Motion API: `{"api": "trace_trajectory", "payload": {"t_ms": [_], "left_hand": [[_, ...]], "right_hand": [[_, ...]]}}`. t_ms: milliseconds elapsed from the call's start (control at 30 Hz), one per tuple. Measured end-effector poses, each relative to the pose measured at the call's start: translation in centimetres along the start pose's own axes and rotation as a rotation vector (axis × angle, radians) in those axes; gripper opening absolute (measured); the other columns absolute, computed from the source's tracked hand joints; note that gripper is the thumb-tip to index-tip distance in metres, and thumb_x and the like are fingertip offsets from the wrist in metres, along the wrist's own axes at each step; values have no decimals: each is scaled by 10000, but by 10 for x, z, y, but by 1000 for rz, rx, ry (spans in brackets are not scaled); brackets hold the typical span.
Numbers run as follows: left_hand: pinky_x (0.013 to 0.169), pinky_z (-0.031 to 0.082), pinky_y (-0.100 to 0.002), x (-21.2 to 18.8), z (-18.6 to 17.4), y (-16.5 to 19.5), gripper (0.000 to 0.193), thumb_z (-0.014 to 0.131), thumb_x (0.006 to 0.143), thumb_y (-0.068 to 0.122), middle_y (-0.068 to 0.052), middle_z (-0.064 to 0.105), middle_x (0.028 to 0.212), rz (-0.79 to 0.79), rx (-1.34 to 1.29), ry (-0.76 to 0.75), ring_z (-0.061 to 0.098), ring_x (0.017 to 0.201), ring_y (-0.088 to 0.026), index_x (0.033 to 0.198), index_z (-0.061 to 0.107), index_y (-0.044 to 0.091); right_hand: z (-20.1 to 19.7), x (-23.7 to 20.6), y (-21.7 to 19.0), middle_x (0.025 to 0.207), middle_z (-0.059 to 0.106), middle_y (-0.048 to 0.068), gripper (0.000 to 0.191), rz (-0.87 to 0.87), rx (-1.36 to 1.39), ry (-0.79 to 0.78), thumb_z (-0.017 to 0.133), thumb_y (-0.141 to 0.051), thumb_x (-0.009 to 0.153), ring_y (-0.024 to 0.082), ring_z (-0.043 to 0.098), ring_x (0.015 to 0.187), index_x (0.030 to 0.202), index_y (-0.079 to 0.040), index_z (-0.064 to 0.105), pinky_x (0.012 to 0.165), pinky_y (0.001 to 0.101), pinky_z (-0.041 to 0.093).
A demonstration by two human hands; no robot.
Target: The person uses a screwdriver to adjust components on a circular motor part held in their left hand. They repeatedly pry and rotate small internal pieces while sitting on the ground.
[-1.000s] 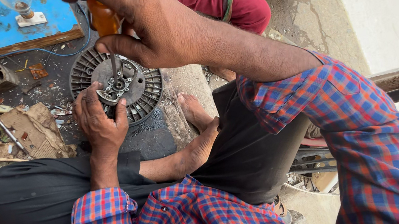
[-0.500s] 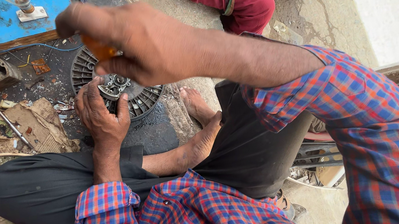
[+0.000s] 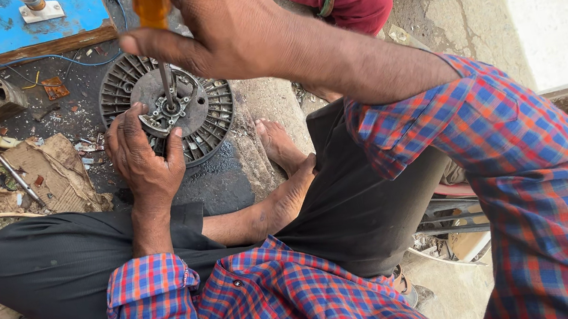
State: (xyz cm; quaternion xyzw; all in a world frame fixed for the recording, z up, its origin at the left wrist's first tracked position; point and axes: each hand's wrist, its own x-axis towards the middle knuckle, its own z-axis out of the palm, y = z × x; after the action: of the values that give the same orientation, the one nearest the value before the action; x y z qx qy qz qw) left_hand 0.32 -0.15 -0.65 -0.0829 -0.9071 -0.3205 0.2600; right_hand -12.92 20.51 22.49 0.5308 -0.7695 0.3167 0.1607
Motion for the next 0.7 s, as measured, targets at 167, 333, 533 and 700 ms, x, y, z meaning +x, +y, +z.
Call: {"api": "trace_trajectory", "payload": {"t_ms": [167, 333, 533, 700], "left_hand": [[1190, 354, -543, 3, -6, 12, 669, 809, 983, 245, -134, 615, 1366, -1, 6, -1, 501, 1375, -342, 1500, 446, 24], [1178, 343, -557, 11, -4, 36, 673, 799, 974, 243, -175, 609, 1382, -27, 26, -22, 494, 1385, -394, 1496, 444, 7], [1164, 397, -538, 7, -7, 8, 604, 807, 966, 263, -172, 623, 1363, -49, 9, -38, 531, 1328, -411, 1435, 510, 24], [1120, 422, -513, -4, 2, -10, 555, 821, 985, 292, -191, 587, 1310, 14, 65, -5, 525, 1265, -388, 1356, 512, 18]], "right_hand": [[-17, -4, -19, 1260, 665, 97, 587, 63, 238, -182, 725, -160, 1062, 243, 724, 1102, 1525, -100, 369, 925, 332, 642], [-40, -6, -24, 1369, 574, 112, 796, -145, 51, -152, 788, -178, 1026, 337, 643, 1217, 1598, -181, 235, 999, 434, 573], [4, -3, -12, 1424, 606, 52, 775, 35, 230, -191, 639, -82, 985, 277, 667, 1223, 1617, -215, 211, 1009, 373, 586], [36, -12, 5, 1382, 591, 63, 744, -5, 166, -77, 731, -296, 1012, 280, 667, 1225, 1561, -209, 237, 1024, 375, 599]]}}
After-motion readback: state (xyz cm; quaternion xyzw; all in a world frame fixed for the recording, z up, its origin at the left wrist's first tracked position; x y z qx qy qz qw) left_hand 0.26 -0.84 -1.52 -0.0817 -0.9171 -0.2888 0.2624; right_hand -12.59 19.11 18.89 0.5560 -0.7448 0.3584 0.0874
